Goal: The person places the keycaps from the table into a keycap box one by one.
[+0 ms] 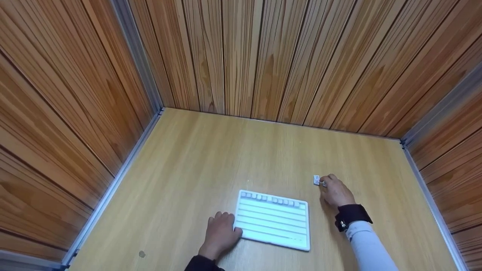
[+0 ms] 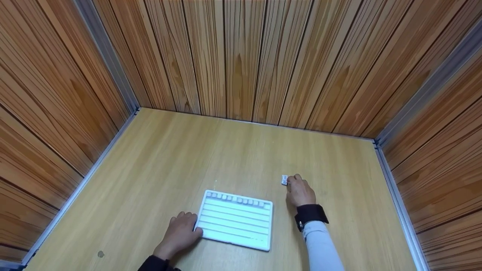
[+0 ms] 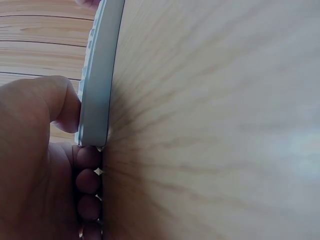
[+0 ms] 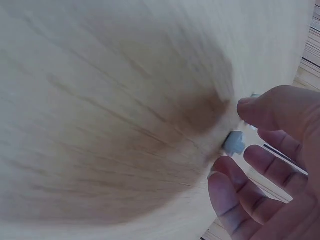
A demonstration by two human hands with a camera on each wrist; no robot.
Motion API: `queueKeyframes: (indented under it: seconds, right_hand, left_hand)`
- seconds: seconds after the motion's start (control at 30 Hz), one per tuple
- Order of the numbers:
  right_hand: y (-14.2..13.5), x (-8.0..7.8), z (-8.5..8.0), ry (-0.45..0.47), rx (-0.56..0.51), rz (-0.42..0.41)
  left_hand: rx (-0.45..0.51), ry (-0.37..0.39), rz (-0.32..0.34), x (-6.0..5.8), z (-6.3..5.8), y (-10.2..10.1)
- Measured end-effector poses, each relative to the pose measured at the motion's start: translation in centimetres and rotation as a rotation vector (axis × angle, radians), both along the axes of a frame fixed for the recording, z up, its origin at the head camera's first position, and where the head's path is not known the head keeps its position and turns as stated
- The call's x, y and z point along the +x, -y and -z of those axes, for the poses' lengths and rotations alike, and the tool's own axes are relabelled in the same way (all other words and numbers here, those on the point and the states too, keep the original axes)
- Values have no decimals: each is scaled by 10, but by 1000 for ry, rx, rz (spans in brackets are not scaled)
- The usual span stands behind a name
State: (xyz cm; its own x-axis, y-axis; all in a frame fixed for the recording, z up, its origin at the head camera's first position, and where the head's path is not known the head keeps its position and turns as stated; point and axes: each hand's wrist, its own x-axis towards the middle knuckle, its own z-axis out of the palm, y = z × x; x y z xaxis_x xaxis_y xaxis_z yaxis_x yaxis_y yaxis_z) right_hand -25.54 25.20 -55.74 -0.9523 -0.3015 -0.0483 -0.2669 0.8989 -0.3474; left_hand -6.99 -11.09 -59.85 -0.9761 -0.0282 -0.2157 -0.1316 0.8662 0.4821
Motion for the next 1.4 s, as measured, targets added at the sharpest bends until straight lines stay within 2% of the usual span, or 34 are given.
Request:
queueKeyframes:
  seconds: [0.33,0.9,1.13,1.4]
  right_hand:
    - [-3,-4,2,-63,4,-27]
    - [-4,-9,4,22,4,24]
    - [-3,-9,5,10,-27,72]
    - [2,-5,-6,-78,-81,26]
  left_hand:
    - [0,-2,-2,0,1,-2]
    - [16,39,1,0,2,-3]
    - [12,0,12,1,1,-2]
    - [-9,-65,17,3,6,1]
